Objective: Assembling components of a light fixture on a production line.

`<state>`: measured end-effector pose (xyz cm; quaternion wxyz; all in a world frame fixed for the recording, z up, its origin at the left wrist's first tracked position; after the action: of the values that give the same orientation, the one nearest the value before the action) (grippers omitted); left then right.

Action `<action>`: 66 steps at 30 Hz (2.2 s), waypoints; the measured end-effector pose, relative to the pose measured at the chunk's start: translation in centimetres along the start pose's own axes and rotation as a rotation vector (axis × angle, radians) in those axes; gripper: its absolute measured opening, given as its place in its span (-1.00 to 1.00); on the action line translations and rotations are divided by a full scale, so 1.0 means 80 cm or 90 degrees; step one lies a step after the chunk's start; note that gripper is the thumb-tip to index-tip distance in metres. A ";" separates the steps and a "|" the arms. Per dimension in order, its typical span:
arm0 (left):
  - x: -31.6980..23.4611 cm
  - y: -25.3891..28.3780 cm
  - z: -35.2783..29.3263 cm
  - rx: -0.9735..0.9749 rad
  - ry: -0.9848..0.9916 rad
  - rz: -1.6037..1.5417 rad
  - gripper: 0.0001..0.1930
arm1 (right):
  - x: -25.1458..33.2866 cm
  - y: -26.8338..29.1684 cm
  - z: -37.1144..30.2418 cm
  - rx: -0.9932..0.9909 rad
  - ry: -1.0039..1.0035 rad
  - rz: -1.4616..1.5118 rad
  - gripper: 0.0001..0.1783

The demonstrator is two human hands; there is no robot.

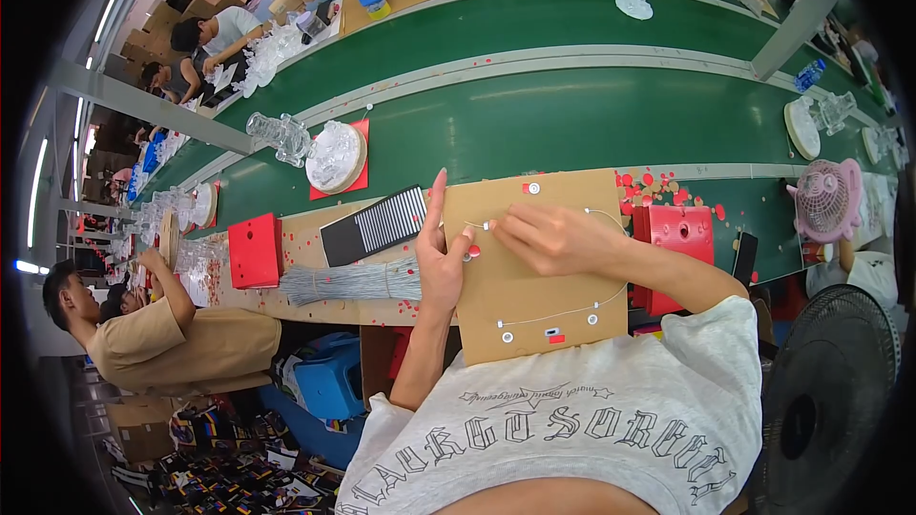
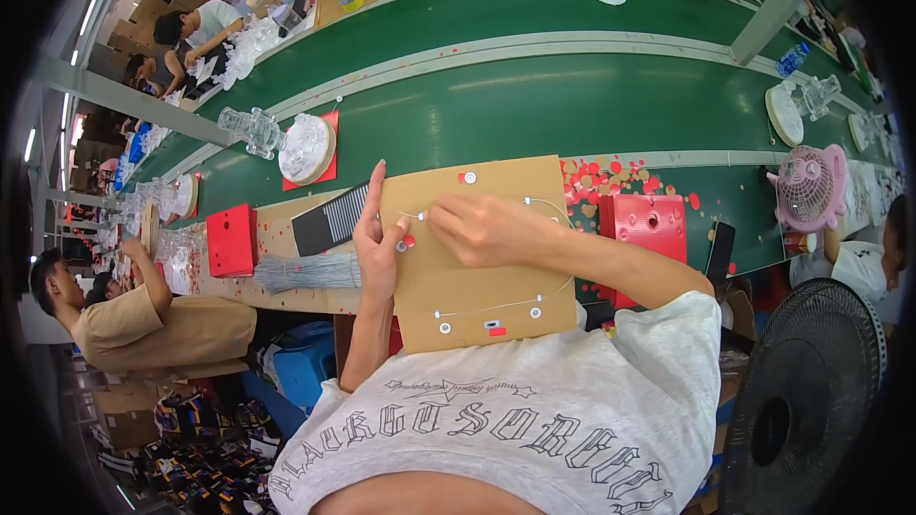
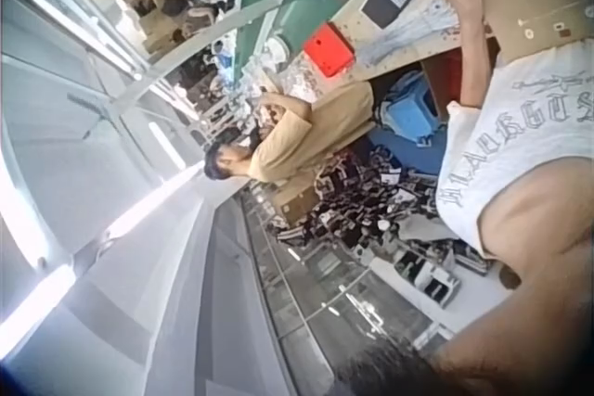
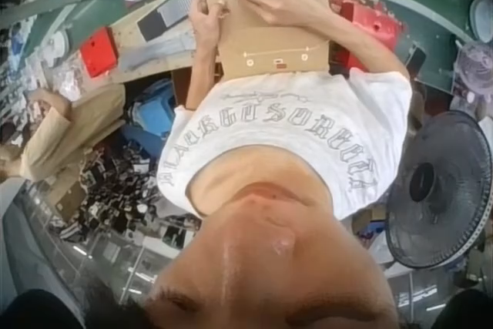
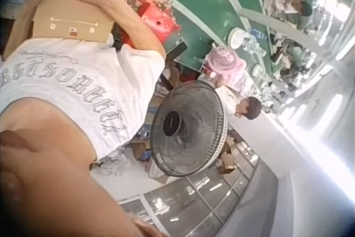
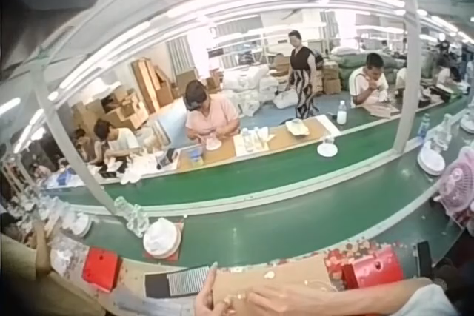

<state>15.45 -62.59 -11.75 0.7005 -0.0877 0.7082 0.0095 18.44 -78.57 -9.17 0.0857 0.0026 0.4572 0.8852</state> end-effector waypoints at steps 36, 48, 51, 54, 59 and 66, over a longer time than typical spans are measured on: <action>-0.051 -0.024 0.026 0.025 -0.461 0.545 -0.95 | 0.062 0.042 -0.170 -0.378 -0.943 0.248 -0.50; -0.040 0.007 0.036 -0.052 -0.408 0.508 -0.87 | 0.050 0.028 -0.149 -0.284 -0.881 0.272 -0.46; -0.038 0.009 0.047 0.003 -0.402 0.549 -0.85 | 0.067 0.030 -0.150 -0.315 -0.888 0.262 -0.55; -0.037 0.007 0.051 0.017 -0.437 0.558 -0.84 | 0.070 0.029 -0.146 -0.303 -0.825 0.191 -0.58; -0.027 0.016 0.068 0.020 -0.491 0.537 -0.85 | 0.060 0.028 -0.125 -0.251 -0.833 0.126 -0.57; -0.032 0.029 0.077 0.040 -0.555 0.494 -0.89 | -0.003 0.059 -0.083 -0.058 -0.637 -0.018 -0.51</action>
<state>21.28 -59.20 -9.54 0.8748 0.2107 0.3350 0.2794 17.41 -86.64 -9.16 0.3062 0.4168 0.3210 0.7934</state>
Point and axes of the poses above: each hand's wrist, its own z-axis towards the middle knuckle, its own y-axis out of the back of the hand, x = y × z, the point moved 5 cm from there along z, towards the middle knuckle, and after that the axes turned 1 degree about x, right-handed, at the moved point
